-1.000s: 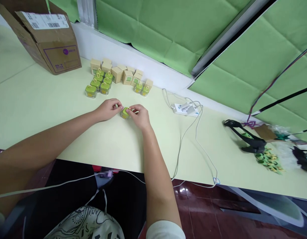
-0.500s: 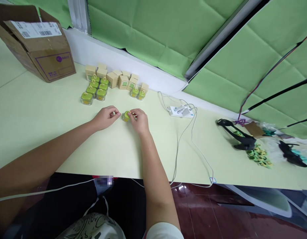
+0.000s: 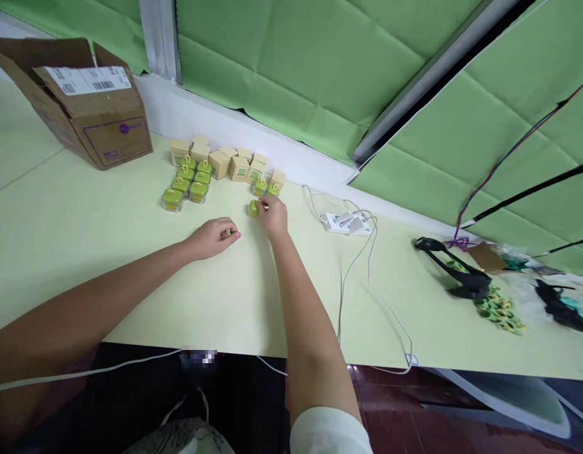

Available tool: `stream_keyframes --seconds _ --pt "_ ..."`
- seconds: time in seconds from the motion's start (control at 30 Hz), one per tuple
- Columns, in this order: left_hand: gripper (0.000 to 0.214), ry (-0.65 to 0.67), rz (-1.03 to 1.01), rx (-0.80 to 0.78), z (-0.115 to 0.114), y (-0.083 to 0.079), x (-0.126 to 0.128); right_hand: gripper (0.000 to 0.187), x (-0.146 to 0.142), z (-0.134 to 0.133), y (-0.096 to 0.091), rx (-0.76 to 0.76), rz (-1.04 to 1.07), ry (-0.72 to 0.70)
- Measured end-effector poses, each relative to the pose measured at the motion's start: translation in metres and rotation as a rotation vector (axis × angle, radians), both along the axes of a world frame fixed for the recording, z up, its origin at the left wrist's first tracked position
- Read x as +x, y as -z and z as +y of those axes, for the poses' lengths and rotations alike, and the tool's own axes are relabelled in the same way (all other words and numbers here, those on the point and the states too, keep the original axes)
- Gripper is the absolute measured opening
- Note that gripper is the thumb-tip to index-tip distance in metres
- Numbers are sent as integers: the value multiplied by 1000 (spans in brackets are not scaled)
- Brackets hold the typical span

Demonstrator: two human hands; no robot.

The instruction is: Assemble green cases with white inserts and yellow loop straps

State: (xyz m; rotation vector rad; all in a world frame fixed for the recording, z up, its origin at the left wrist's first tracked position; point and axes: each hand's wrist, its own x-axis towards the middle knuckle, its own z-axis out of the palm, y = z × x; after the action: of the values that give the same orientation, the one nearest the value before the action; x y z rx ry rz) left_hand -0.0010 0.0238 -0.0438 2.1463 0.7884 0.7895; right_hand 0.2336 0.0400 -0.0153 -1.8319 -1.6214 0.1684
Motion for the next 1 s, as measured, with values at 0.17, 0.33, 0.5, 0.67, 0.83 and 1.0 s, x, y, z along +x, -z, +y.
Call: stream_keyframes --seconds 0.17,0.33,0.5,0.67,0.83,1.0 --pt "29 17 16 -11 0 -2 -1 28 -22 59 -12 -24 -216 -54" --pt "28 63 55 0 -2 -4 -2 37 -22 95 -22 -95 -326 32" --pt "30 76 90 -2 -3 -4 -1 35 -8 109 -24 -85 -299 37" --pt "30 73 102 -11 -3 -5 -2 34 -3 111 -27 -91 -274 27" --pt "30 67 95 -5 -3 -7 -2 36 -14 102 -37 -60 -176 27" --pt "28 71 101 37 -2 -5 0 26 -76 75 -52 85 -56 -235"
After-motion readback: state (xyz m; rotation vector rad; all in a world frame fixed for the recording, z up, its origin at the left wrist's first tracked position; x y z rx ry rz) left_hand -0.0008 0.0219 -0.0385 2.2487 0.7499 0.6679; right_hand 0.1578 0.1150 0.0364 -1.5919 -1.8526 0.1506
